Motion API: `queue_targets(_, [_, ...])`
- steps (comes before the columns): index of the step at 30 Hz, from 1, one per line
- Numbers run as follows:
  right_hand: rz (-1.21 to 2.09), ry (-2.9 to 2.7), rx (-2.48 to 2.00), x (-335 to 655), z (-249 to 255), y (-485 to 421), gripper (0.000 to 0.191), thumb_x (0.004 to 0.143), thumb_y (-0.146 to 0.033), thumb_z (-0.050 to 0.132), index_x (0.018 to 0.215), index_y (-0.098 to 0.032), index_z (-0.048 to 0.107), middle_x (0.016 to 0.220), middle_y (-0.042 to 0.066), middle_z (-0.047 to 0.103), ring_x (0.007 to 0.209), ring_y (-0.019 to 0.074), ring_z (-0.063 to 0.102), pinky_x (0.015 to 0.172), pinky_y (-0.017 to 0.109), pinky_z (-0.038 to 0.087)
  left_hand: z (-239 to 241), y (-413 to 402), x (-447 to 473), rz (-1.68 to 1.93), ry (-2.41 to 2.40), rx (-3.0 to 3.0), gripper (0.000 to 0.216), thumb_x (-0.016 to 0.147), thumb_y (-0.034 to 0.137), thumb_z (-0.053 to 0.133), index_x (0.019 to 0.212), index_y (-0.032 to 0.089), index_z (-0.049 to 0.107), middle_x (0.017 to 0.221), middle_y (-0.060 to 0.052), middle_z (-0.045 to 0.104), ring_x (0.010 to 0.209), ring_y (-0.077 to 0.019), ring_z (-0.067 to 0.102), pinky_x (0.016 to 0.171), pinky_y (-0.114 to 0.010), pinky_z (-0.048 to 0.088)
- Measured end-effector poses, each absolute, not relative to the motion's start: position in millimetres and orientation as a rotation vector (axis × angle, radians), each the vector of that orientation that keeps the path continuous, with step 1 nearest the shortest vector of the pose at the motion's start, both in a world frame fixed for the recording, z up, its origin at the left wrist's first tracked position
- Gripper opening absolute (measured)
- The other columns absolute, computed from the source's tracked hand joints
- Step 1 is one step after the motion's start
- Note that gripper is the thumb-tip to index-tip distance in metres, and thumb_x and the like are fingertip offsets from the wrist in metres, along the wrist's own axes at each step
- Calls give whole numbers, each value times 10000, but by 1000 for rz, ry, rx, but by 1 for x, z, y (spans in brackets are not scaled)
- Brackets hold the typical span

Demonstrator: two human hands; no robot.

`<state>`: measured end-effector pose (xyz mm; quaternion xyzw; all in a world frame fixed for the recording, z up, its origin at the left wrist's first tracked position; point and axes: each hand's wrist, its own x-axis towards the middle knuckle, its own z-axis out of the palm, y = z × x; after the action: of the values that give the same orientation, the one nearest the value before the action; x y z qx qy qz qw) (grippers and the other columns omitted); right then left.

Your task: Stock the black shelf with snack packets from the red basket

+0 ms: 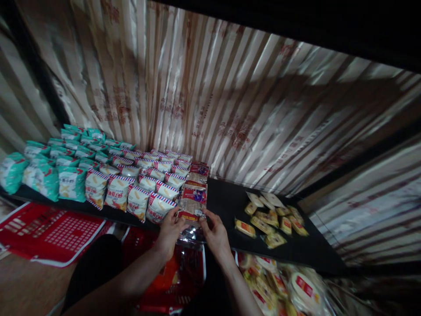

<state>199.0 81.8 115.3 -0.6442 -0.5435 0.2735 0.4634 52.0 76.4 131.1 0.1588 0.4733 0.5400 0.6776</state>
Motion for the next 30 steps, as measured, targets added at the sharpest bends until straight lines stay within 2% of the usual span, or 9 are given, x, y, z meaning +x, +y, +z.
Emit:
queue_targets(4, [669, -1320, -1565, 197, 115, 80, 360, 696, -416, 622, 983, -215, 702, 962, 77, 665, 894, 224, 613, 848, 374, 474, 133, 70, 49, 1185, 1034, 483, 647, 754, 157, 663, 1336, 172, 380, 735, 7, 641, 717, -149, 677, 799, -311, 531])
queue_targets(7, [672, -1307, -1559, 196, 115, 77, 385, 691, -419, 625, 1014, -220, 689, 979, 75, 656, 889, 225, 605, 831, 376, 478, 129, 67, 46, 1117, 1090, 614, 733, 726, 190, 639, 1386, 190, 321, 665, 31, 633, 593, -128, 646, 632, -254, 531])
queue_targets(10, [676, -1287, -1585, 195, 116, 70, 476, 708, -441, 614, 1125, -212, 628, 1052, 82, 624, 901, 218, 590, 820, 369, 472, 122, 63, 45, 1099, 1139, 695, 752, 686, 228, 617, 1382, 170, 340, 610, 51, 603, 480, -99, 576, 481, -194, 453])
queue_targets(14, [660, -1056, -1628, 190, 111, 46, 561, 763, -501, 557, 1217, -174, 523, 1012, 69, 609, 862, 185, 574, 779, 309, 458, 120, 49, 41, 1094, 1159, 738, 649, 673, 215, 552, 1311, 171, 443, 635, 54, 585, 488, -86, 550, 456, -179, 408])
queue_targets(19, [722, -989, -1679, 187, 78, 3, 400, 840, -487, 462, 1078, -187, 578, 888, 38, 644, 805, 178, 591, 745, 281, 454, 111, 29, 30, 1210, 1211, 815, 364, 702, 233, 517, 1052, 176, 597, 694, 24, 602, 569, -103, 570, 539, -206, 435])
queue_targets(22, [863, -1373, -1743, 188, 51, -13, 281, 864, -383, 450, 944, -202, 649, 863, 58, 681, 776, 198, 626, 727, 292, 465, 79, 17, 28, 1173, 1250, 814, 198, 698, 268, 529, 856, 174, 603, 642, 24, 582, 536, -106, 541, 516, -214, 413])
queue_targets(24, [867, -1768, -1831, 187, 35, -13, 263, 863, -249, 432, 934, -204, 680, 910, 92, 696, 825, 217, 640, 757, 304, 467, 51, 8, 31, 1016, 1259, 802, 134, 679, 255, 535, 774, 173, 582, 607, 31, 565, 512, -98, 519, 499, -210, 386])
queue_targets(27, [785, -2360, -2019, 184, 15, 1, 384, 828, -89, 392, 1099, -162, 655, 1143, 146, 646, 1105, 235, 563, 924, 317, 407, 17, -5, 39, 695, 1299, 746, 77, 645, 221, 557, 704, 174, 542, 564, 52, 535, 462, -82, 469, 466, -204, 344])
queue_targets(30, [706, -2771, -2157, 181, -2, 21, 471, 851, -92, 357, 1300, -85, 497, 1358, 168, 487, 1313, 238, 367, 1070, 369, 261, 2, -13, 45, 598, 1293, 730, 63, 639, 204, 567, 672, 170, 526, 544, 58, 516, 452, -74, 451, 472, -204, 335])
